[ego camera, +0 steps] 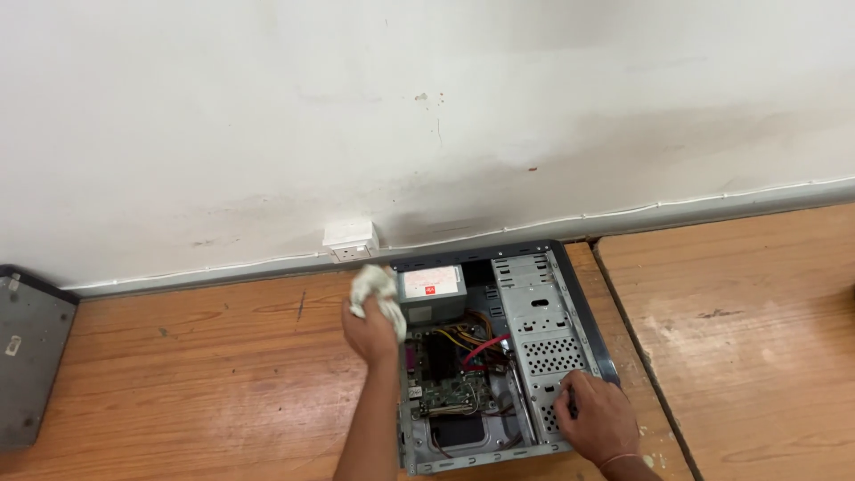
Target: The person wipes the interior surfaces of an open desktop computer case using a white cloth. They clean the metal chassis, the power supply unit, and the area around the motherboard and drive bays.
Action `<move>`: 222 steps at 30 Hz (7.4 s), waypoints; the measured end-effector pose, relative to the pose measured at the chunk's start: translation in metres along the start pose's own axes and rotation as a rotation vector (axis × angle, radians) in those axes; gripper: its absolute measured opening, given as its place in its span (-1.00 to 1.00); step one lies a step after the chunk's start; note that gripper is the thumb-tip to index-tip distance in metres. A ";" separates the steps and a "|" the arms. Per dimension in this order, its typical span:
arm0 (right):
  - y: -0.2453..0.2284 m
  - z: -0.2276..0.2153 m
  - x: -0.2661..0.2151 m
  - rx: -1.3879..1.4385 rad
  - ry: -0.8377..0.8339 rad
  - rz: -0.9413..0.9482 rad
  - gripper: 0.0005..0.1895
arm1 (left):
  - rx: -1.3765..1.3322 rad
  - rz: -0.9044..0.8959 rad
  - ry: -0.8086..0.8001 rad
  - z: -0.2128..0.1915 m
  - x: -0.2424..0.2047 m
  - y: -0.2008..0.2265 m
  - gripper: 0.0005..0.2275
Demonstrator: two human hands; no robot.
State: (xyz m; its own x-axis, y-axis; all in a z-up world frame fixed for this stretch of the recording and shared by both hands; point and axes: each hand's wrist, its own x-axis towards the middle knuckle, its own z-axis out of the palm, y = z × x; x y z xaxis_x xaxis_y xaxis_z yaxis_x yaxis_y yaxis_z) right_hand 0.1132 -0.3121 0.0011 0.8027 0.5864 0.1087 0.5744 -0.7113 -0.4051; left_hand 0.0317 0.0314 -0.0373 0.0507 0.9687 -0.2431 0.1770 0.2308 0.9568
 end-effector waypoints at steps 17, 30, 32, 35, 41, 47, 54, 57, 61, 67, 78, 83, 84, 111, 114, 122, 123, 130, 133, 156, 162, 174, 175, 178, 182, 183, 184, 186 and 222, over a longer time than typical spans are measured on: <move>0.006 0.010 0.000 0.013 0.089 -0.072 -0.91 | 0.791 0.589 -0.262 -0.019 -0.043 0.005 -0.78; 0.020 0.018 0.003 0.062 0.098 -0.123 -0.86 | 0.751 0.879 -0.251 -0.019 -0.066 0.013 -0.55; 0.030 0.027 0.006 0.061 0.076 -0.110 -0.87 | 0.766 0.887 -0.241 -0.004 -0.047 0.011 -0.57; 0.048 0.040 0.007 0.067 0.047 -0.136 -0.85 | 0.815 0.826 -0.228 0.017 -0.029 0.021 -0.59; 0.053 0.050 0.009 0.069 0.117 -0.180 -0.85 | 0.881 0.795 -0.100 0.045 -0.031 0.048 -0.55; 0.030 0.030 0.002 0.051 0.035 -0.039 -0.85 | 1.034 0.910 -0.528 0.080 -0.051 0.034 -0.57; 0.046 0.041 0.004 0.058 0.003 -0.056 -0.84 | 0.994 1.028 -0.719 0.067 -0.032 0.031 -0.58; 0.044 0.040 0.004 0.030 0.100 -0.162 -0.84 | 0.926 0.781 -0.417 0.044 -0.004 0.029 -0.65; 0.034 0.031 0.002 0.039 0.098 -0.107 -0.85 | 0.806 0.650 -0.228 0.045 -0.021 0.039 -0.53; 0.023 0.024 0.000 0.036 0.088 -0.097 -0.88 | 0.912 0.850 -0.494 0.080 -0.060 0.030 -0.46; 0.021 0.022 0.001 0.026 0.108 -0.102 -0.87 | 0.867 0.921 -0.413 0.063 -0.027 0.027 -0.58; 0.028 0.028 0.001 0.071 0.108 -0.122 -0.88 | 0.767 0.739 -0.153 0.061 -0.013 0.031 -0.54; 0.032 0.030 -0.001 0.089 0.082 -0.127 -0.85 | 0.685 0.680 -0.092 0.064 -0.018 0.033 -0.56; 0.025 0.020 0.000 0.100 0.010 -0.060 -0.88 | 0.697 0.788 -0.668 0.161 -0.104 0.045 -0.53; 0.020 0.018 0.002 0.095 0.131 -0.140 -0.89 | 0.703 0.947 -0.856 0.150 -0.134 0.026 -0.53; 0.036 0.036 -0.001 0.096 0.139 -0.094 -0.42 | 0.454 0.776 -0.920 0.132 -0.207 -0.003 -0.64; 0.029 0.030 -0.002 0.097 0.157 -0.012 -0.34 | 0.359 0.536 -0.880 0.126 -0.207 0.000 -0.68; 0.022 0.019 -0.001 0.140 0.266 -0.136 -0.07 | 0.299 0.648 -0.890 0.079 -0.223 0.010 -0.60; 0.024 0.019 -0.002 0.164 0.211 -0.140 -0.11 | 0.355 0.628 -0.895 0.065 -0.224 0.008 -0.55; 0.021 -0.029 0.089 -0.145 -0.107 -0.257 -0.24 | 0.991 0.311 -0.446 -0.031 -0.218 -0.045 -0.49; 0.014 -0.004 0.081 -0.239 -0.265 -0.377 -0.40 | 0.901 -0.029 -0.353 -0.021 -0.207 -0.017 -0.35; 0.020 -0.007 0.033 -0.104 -0.244 -0.540 -0.38 | 1.095 -0.036 -0.254 -0.008 -0.203 -0.045 -0.60; 0.021 -0.009 0.049 -0.106 -0.251 -0.544 -0.38 | 1.094 -0.045 -0.253 -0.008 -0.205 -0.046 -0.60; 0.019 -0.013 0.095 -0.203 -0.229 -0.461 -0.44 | 1.074 0.021 -0.163 -0.006 -0.205 -0.049 -0.62; -0.006 -0.013 0.113 -0.136 -0.206 -0.344 -0.48 | 1.117 -0.077 -0.208 -0.003 -0.195 -0.057 -0.66; -0.014 -0.015 0.110 -0.136 -0.205 -0.328 -0.45 | 1.114 -0.096 -0.231 -0.002 -0.194 -0.061 -0.67; -0.020 -0.020 0.105 -0.135 -0.204 -0.329 -0.45 | 1.113 -0.095 -0.229 0.000 -0.191 -0.067 -0.67; -0.031 -0.029 0.092 -0.141 -0.356 -0.491 -0.55 | 1.118 -0.075 -0.222 0.002 -0.187 -0.080 -0.67; -0.014 -0.001 0.132 -0.032 -0.252 -0.548 -0.77 | 1.109 -0.035 -0.144 0.004 -0.187 -0.089 -0.55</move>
State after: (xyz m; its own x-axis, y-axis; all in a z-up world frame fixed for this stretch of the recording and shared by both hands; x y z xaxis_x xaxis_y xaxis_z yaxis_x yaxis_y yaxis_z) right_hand 0.2112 -0.2252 0.0215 0.3277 0.9419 0.0740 0.9014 -0.2882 -0.3232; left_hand 0.0104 -0.1706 -0.0778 0.1291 0.9271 -0.3518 0.9553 -0.0212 0.2948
